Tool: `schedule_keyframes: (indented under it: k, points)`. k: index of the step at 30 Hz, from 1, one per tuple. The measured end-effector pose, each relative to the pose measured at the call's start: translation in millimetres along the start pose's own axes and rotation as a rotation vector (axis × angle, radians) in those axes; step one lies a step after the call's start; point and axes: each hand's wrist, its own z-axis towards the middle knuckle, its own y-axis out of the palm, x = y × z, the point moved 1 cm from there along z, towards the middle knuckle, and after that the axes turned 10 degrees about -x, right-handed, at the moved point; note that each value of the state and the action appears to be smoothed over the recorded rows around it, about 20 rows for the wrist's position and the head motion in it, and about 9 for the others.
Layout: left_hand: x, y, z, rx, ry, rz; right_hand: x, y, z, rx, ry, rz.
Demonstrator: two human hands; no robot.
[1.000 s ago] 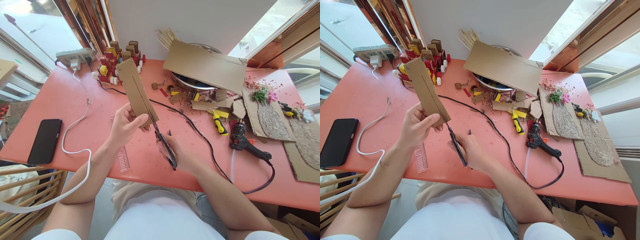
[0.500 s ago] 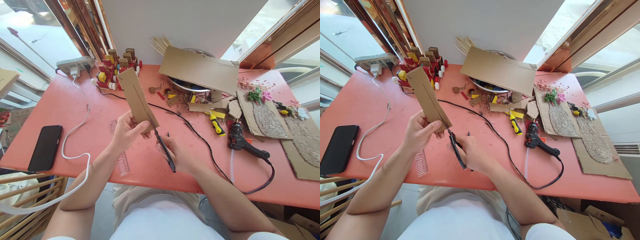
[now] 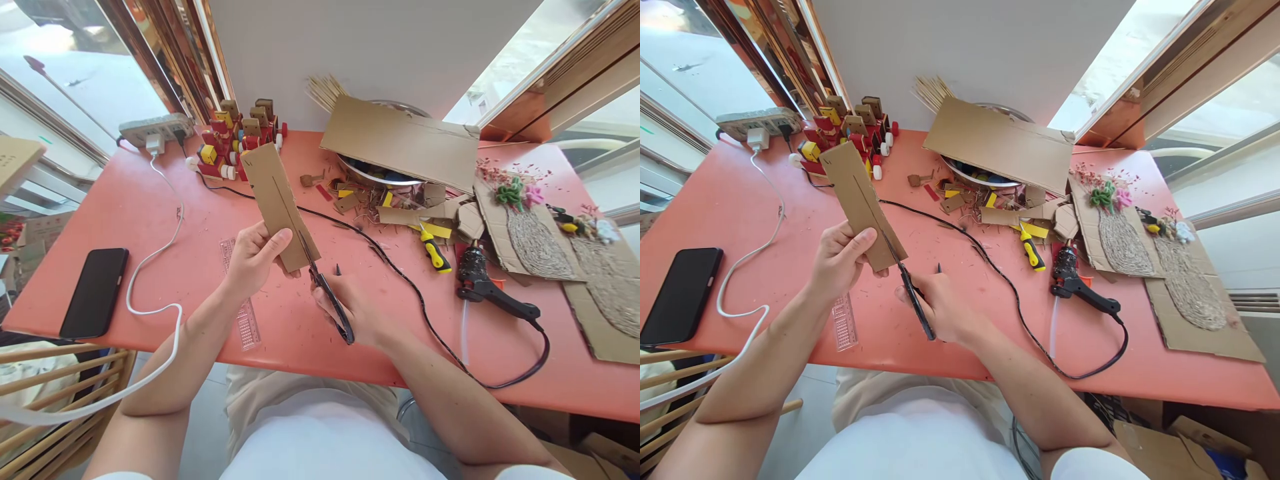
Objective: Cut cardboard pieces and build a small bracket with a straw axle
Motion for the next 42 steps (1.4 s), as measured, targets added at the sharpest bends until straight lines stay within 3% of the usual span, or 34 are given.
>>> schedule_keyframes:
  k: [27,33,38,42]
  points:
    - [3,4.3,-2,-0.002,-0.032,-0.036,-1,3,1,0.042,-0.009,-0.013]
    - [-4,4.5,1,0.054,-0.027,-0.055,0,2,2,0.076,-0.032,-0.009]
    - [-10,0.3,6,0.197,0.100,0.005,-1,4,2,0.022,0.018,0.039]
    - [-12,3.2,6,0.137,0.079,0.078,-1,5,1,-0.015,0.025,0.097]
